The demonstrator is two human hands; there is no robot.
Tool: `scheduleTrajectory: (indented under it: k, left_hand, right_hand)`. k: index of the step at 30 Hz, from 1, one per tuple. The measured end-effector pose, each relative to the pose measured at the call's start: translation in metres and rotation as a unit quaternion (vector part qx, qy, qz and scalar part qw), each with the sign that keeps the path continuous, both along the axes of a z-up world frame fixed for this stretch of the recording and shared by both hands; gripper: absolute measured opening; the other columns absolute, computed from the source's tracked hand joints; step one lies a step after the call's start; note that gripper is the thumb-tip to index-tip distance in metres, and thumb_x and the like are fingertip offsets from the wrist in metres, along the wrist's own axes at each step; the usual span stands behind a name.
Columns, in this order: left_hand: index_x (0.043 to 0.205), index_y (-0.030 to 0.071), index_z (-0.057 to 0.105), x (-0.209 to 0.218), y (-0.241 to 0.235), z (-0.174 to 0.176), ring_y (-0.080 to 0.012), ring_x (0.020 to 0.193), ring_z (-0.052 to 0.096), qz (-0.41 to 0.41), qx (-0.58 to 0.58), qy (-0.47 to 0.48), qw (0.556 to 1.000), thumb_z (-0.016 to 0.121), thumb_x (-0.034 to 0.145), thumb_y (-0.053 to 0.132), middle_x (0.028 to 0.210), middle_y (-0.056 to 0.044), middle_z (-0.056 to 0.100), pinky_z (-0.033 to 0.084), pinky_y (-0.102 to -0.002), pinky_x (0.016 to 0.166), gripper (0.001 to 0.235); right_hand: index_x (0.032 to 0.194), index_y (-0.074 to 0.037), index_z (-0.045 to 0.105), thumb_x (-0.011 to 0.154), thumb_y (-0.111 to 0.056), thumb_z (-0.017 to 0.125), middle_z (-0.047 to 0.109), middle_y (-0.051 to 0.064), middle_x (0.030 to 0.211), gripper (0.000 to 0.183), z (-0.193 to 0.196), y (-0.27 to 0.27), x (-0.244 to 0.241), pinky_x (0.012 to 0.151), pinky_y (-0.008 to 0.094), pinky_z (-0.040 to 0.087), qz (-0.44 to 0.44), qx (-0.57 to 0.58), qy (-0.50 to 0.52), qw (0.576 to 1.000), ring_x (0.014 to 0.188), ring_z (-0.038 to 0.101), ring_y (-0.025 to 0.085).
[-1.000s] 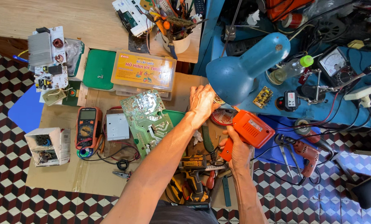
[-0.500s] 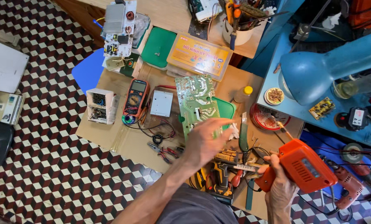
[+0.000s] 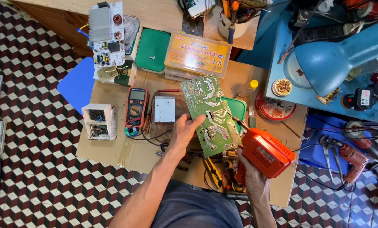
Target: The person inspects a green circuit board, then uses a hot air gun and a soldering iron to work on specific components. They flip the board over to check the other side and continue heating and soldering.
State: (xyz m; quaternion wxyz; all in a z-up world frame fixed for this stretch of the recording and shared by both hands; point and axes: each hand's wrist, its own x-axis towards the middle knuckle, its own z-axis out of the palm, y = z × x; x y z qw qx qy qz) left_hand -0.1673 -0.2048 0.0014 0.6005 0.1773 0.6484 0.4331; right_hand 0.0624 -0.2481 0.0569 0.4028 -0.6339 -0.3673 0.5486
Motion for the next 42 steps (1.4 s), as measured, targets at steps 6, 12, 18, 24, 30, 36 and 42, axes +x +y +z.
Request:
scheduleTrajectory:
  k: [6,12,18,24,30,36,42]
  left_hand:
    - [0.123,0.000,0.066,0.014,-0.001,-0.005,-0.0131,0.101,0.065,0.018,0.113,-0.043,0.993,0.076,0.088,0.026,0.113,-0.006,0.073,0.051,-0.030,0.090,0.044]
    - [0.126,-0.001,0.059,0.014,0.003,0.001,-0.0170,0.107,0.062,0.005,0.139,-0.019,0.990,0.068,0.095,0.023,0.119,-0.009,0.068,0.051,-0.033,0.095,0.041]
    - [0.132,0.006,0.054,0.009,0.009,0.011,-0.0136,0.114,0.060,-0.015,0.153,-0.091,0.984,0.064,0.094,0.022,0.126,-0.005,0.067,0.048,-0.032,0.102,0.042]
    - [0.127,0.003,0.065,0.009,0.016,0.014,-0.0150,0.102,0.066,0.028,0.043,-0.223,0.973,0.072,0.092,0.023,0.118,-0.006,0.070,0.056,-0.034,0.089,0.041]
    - [0.128,0.004,0.064,0.009,0.022,0.019,-0.0138,0.106,0.065,-0.024,0.045,-0.210,0.976,0.074,0.092,0.027,0.120,-0.005,0.070,0.054,-0.033,0.092,0.043]
    - [0.130,0.005,0.063,0.010,0.023,0.018,-0.0119,0.109,0.063,-0.084,0.070,-0.184,0.977,0.072,0.094,0.027,0.123,-0.003,0.069,0.051,-0.032,0.096,0.044]
    - [0.131,0.004,0.061,0.011,0.028,0.016,-0.0126,0.106,0.063,-0.113,0.056,-0.159,0.979,0.072,0.093,0.026,0.122,-0.005,0.069,0.054,-0.031,0.091,0.046]
  right_hand:
    - [0.105,0.003,0.071,0.091,-0.017,0.074,0.072,0.012,0.074,0.025,-0.013,-0.022,-0.010,0.057,0.031,0.059,-0.014,-0.059,-0.041,0.997,0.063,0.070,0.017]
    - [0.104,-0.001,0.075,0.092,-0.017,0.070,0.073,0.008,0.076,0.020,-0.024,-0.033,-0.008,0.062,0.027,0.062,0.020,0.018,-0.041,0.999,0.066,0.071,0.014]
    - [0.099,0.001,0.071,0.090,-0.013,0.074,0.069,0.009,0.070,0.017,-0.019,-0.022,-0.012,0.056,0.029,0.057,-0.058,-0.066,0.039,0.995,0.059,0.066,0.015]
    - [0.098,0.002,0.069,0.090,-0.015,0.075,0.068,0.008,0.067,0.019,-0.011,-0.006,-0.013,0.050,0.030,0.055,-0.047,-0.089,0.043,0.994,0.054,0.064,0.015]
    - [0.098,0.000,0.070,0.088,-0.013,0.075,0.069,0.008,0.067,0.017,-0.011,0.000,-0.012,0.052,0.028,0.055,-0.036,-0.086,0.049,0.994,0.056,0.065,0.014]
    - [0.098,0.001,0.071,0.090,-0.013,0.074,0.066,0.007,0.066,0.016,-0.012,-0.006,-0.009,0.052,0.027,0.051,-0.035,-0.074,0.035,0.996,0.055,0.060,0.013]
    - [0.097,0.000,0.069,0.089,-0.014,0.074,0.067,0.007,0.065,0.016,-0.016,-0.009,-0.008,0.052,0.028,0.052,-0.043,-0.073,0.031,0.996,0.054,0.062,0.014]
